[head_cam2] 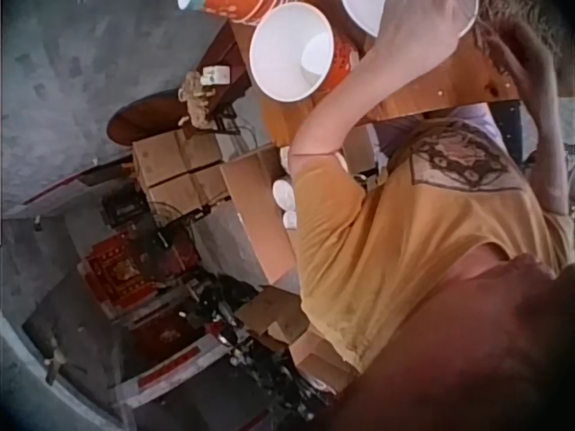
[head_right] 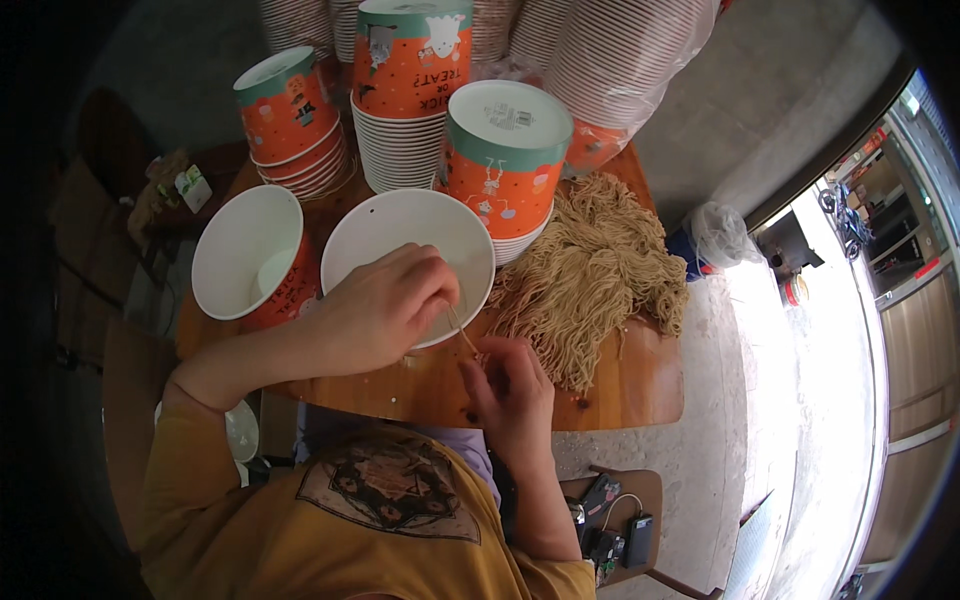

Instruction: Attach thin strings to paper bowls for packaging or display.

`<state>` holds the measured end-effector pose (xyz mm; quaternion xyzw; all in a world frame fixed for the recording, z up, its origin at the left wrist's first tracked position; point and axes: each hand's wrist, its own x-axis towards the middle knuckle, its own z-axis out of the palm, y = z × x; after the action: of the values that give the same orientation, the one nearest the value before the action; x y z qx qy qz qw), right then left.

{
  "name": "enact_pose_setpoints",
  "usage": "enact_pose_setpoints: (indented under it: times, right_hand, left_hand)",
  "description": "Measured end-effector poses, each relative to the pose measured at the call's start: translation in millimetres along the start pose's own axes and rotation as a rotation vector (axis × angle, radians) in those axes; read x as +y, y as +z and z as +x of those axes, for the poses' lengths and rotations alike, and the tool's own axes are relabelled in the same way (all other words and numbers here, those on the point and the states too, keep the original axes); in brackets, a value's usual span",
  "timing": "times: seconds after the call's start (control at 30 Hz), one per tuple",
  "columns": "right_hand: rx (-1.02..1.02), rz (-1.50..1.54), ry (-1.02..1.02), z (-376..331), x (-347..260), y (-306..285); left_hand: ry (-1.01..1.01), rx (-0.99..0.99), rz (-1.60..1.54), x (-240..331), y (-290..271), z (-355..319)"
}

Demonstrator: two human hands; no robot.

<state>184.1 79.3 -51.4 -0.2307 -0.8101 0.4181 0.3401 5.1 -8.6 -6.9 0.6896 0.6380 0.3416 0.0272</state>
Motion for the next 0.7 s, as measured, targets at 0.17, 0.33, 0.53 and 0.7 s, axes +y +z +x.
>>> enact_pose_setpoints:
  times: [0.17,0.33,0.53,0.7]
  right_hand:
    - [-0.020,-0.036,-0.045,-1,-6,-19]
    - [-0.029,-0.178,-0.179,12,-31,-37]
    - [-0.084,-0.228,-0.379,38,-32,-20]
    - [-0.196,-0.172,-0.373,50,-31,6]
  left_hand:
    - [-0.153,-0.147,-0.115,19,-20,-10]
    - [0.023,-0.126,0.068,18,-20,-31]
    - [0.040,-0.032,0.238,18,-30,-56]
    - [0.000,0.001,0.248,3,-36,-65]
